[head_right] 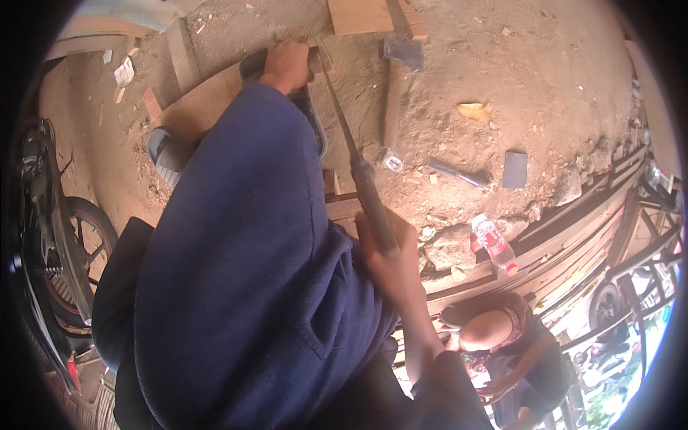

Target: The person sits on the ground and inspects a rectangular piece of wood. They then use a hand saw to cut the wood while holding it steady with their left hand.

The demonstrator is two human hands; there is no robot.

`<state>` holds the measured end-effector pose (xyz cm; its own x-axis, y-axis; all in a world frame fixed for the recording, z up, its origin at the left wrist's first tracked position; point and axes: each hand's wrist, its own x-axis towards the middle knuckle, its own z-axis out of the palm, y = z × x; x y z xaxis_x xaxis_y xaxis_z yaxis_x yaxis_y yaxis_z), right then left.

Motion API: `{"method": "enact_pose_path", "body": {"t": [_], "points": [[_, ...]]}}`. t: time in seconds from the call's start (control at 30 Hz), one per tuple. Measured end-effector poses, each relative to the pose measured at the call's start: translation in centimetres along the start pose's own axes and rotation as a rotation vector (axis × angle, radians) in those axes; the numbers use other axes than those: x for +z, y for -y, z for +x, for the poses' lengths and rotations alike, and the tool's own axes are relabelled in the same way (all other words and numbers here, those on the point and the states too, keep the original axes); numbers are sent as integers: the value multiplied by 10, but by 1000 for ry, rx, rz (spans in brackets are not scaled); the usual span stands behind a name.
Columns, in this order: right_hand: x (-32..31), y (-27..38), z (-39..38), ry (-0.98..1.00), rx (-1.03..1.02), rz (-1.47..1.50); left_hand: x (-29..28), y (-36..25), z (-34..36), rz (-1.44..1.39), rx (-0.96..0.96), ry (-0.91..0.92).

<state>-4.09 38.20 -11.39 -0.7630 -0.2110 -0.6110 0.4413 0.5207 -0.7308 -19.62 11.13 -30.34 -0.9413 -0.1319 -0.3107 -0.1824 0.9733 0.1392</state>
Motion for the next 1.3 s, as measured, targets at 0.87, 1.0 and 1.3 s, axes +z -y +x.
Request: {"method": "enact_pose_path", "body": {"t": [0.87,1.0,1.3], "points": [[25,1,57,-7,-167,-102,5,4,-2,10,0,-146],[18,-5,14,-48,-119,-17,6,7,-3,39,-50,-67],[35,-17,48,-87,-312,-1,1,13,-10,22,-56,-143]]}}
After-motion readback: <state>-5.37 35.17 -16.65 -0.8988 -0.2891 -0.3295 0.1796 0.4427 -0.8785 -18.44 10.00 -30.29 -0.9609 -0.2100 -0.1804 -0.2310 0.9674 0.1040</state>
